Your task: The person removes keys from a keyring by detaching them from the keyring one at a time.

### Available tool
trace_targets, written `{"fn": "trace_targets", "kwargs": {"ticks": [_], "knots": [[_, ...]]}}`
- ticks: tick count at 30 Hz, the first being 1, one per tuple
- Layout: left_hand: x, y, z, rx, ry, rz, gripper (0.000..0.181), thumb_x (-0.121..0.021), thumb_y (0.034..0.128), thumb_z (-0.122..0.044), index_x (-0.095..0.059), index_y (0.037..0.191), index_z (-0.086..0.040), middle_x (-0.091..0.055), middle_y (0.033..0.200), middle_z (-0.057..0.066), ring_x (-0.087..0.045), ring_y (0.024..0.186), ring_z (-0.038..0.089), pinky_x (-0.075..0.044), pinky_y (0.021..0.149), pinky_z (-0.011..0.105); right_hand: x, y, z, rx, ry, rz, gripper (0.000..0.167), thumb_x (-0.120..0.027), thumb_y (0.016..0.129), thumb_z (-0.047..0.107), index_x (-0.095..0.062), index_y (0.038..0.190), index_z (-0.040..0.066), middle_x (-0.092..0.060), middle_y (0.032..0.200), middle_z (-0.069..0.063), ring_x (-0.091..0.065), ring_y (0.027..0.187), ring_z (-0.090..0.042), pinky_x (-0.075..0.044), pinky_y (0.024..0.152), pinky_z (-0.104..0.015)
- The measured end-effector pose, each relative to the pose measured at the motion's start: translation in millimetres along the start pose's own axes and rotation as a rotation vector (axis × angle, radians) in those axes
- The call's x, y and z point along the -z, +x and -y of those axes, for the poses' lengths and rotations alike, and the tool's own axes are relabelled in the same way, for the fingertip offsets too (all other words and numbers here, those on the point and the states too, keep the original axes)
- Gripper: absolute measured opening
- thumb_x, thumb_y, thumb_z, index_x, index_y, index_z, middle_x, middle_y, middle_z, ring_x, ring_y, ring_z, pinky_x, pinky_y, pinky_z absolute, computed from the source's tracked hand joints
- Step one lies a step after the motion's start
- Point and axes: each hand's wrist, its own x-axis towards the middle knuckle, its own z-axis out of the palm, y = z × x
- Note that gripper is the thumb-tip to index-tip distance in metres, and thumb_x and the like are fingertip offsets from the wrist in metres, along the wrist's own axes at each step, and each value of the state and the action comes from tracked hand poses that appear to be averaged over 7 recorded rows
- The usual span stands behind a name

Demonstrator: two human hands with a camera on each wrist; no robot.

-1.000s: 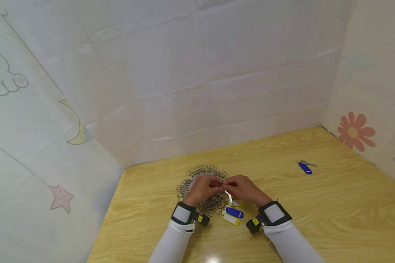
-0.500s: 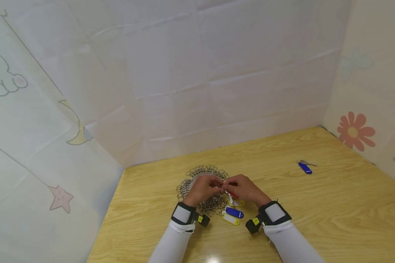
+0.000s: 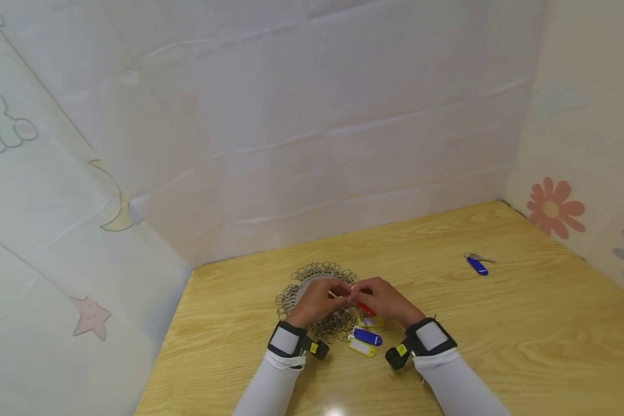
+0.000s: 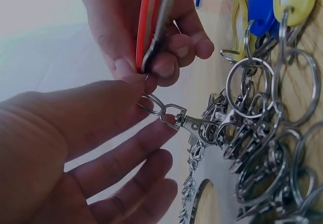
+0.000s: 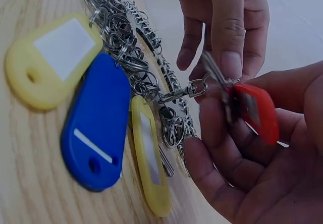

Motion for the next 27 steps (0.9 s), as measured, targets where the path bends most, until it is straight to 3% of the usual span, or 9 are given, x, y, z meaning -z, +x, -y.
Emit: {"fn": "trace_targets", "kwargs": {"ticks": [4, 11, 17, 23, 27], "knots": [[0.4, -0.5, 0.1, 0.02, -0.011, -0.006, 0.016, -0.068, 0.0921, -0.023, -0.072, 0.106, -0.017, -0.071, 0.093, -0.004, -0.063, 0.08, 0.003, -0.049, 0.065, 0.018, -0.7, 0.1, -0.1, 0.014, -0.007, 0.005, 0.02, -0.051, 0.101, 0.019, -0.068, 0.101, 0.008, -0.064, 0.099, -0.008, -0.06, 0.085, -0.018, -0.05, 0.073, -0.03], [0.3, -1.6, 1.4, 0.052, -0.033, -0.014, 0.018, -0.068, 0.0917, -0.021, -0.072, 0.108, -0.014, -0.072, 0.092, -0.001, -0.064, 0.078, 0.005, -0.049, 0.063, 0.019, -0.3, -1.1, -1.4, 0.052, 0.072, 0.046, 0.02, -0.051, 0.101, 0.015, -0.067, 0.108, 0.005, -0.066, 0.101, -0.016, -0.062, 0.084, -0.032, -0.052, 0.068, -0.03], [0.9, -2.5, 1.7, 0.068, -0.067, -0.003, 0.018, -0.069, 0.0915, -0.02, -0.07, 0.108, -0.014, -0.072, 0.093, -0.001, -0.064, 0.079, 0.006, -0.05, 0.064, 0.02, -0.5, -1.3, -4.2, 0.065, 0.036, 0.043, 0.02, -0.052, 0.101, 0.019, -0.068, 0.11, 0.01, -0.067, 0.103, -0.007, -0.063, 0.089, -0.027, -0.052, 0.073, -0.032], [0.5, -1.2, 1.9, 0.076, -0.081, -0.012, 0.016, -0.07, 0.0906, -0.019, -0.071, 0.105, -0.014, -0.071, 0.09, -0.003, -0.063, 0.077, 0.003, -0.05, 0.064, 0.019, -0.3, -1.2, -2.2, 0.059, 0.022, 0.014, 0.022, -0.051, 0.102, 0.02, -0.069, 0.109, 0.009, -0.065, 0.088, -0.013, -0.055, 0.064, -0.019, -0.047, 0.057, -0.029], [0.1, -0.8, 1.9, 0.073, -0.088, -0.019, 0.014, -0.071, 0.0897, -0.018, -0.071, 0.103, -0.014, -0.071, 0.089, -0.004, -0.062, 0.076, 0.001, -0.05, 0.064, 0.019, -1.5, -1.0, 0.3, 0.059, -0.013, -0.037, 0.022, -0.053, 0.101, 0.021, -0.069, 0.108, 0.008, -0.066, 0.09, -0.01, -0.058, 0.069, -0.016, -0.048, 0.061, -0.027]]}}
